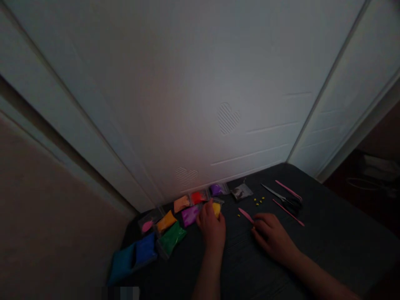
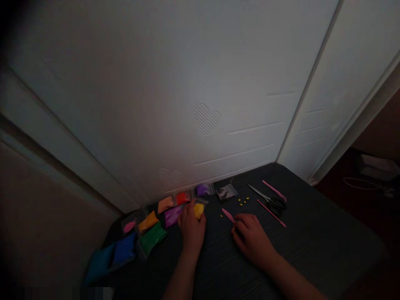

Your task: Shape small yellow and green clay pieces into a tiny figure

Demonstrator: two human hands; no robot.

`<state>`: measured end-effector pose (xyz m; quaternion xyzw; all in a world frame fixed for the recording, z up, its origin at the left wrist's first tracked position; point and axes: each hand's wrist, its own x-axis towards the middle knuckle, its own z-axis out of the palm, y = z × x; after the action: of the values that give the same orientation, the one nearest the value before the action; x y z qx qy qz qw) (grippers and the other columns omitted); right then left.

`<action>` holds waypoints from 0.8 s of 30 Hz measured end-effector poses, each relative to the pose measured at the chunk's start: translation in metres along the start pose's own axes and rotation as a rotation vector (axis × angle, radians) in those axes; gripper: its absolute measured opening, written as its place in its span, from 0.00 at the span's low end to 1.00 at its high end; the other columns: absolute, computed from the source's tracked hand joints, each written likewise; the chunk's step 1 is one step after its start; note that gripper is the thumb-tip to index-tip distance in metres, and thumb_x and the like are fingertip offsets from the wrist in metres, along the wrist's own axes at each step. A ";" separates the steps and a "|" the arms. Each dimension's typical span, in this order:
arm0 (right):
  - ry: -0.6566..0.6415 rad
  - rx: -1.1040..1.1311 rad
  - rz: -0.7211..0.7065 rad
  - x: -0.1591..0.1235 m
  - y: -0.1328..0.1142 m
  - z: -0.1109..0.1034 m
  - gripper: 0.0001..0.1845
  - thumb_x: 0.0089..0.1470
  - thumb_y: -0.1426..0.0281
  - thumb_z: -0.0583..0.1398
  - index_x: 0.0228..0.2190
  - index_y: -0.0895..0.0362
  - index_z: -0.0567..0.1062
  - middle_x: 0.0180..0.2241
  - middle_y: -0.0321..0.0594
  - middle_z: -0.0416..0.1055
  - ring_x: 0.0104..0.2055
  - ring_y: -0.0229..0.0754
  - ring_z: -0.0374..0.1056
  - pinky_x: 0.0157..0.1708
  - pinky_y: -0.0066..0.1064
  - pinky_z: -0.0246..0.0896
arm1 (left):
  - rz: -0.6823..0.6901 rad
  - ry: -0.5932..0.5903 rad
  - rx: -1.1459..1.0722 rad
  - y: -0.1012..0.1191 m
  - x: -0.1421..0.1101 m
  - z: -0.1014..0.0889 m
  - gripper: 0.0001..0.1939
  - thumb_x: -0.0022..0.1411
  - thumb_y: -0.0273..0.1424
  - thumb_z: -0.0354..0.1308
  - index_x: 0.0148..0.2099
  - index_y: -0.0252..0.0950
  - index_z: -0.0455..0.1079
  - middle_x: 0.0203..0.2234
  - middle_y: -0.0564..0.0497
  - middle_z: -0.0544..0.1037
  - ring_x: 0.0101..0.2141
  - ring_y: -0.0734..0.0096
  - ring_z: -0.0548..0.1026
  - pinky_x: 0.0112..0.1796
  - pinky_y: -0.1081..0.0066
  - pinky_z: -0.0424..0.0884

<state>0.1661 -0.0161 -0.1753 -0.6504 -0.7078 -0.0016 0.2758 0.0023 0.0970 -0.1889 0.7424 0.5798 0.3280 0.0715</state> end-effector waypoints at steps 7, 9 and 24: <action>0.016 0.058 -0.034 0.002 -0.004 -0.006 0.10 0.52 0.70 0.51 0.36 0.55 0.70 0.39 0.44 0.66 0.41 0.44 0.62 0.41 0.42 0.57 | 0.022 -0.023 0.036 0.004 -0.002 -0.002 0.21 0.54 0.28 0.48 0.51 0.35 0.57 0.44 0.45 0.67 0.46 0.60 0.63 0.48 0.58 0.53; 0.016 0.083 -0.057 0.001 -0.004 -0.007 0.08 0.51 0.69 0.53 0.33 0.56 0.70 0.38 0.44 0.66 0.41 0.44 0.62 0.41 0.41 0.58 | 0.024 -0.026 0.042 0.005 -0.002 -0.001 0.21 0.54 0.28 0.48 0.51 0.36 0.57 0.44 0.45 0.67 0.46 0.60 0.63 0.48 0.58 0.53; 0.301 0.563 -0.327 0.069 -0.029 -0.111 0.12 0.53 0.73 0.51 0.40 0.53 0.68 0.37 0.40 0.66 0.41 0.40 0.61 0.40 0.34 0.57 | -0.026 0.079 0.122 0.017 -0.007 -0.003 0.19 0.52 0.29 0.50 0.48 0.37 0.62 0.44 0.47 0.68 0.46 0.61 0.63 0.47 0.61 0.53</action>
<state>0.1821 0.0030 -0.0440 -0.4197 -0.7267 0.0536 0.5412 0.0138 0.0846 -0.1807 0.7242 0.6107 0.3201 0.0074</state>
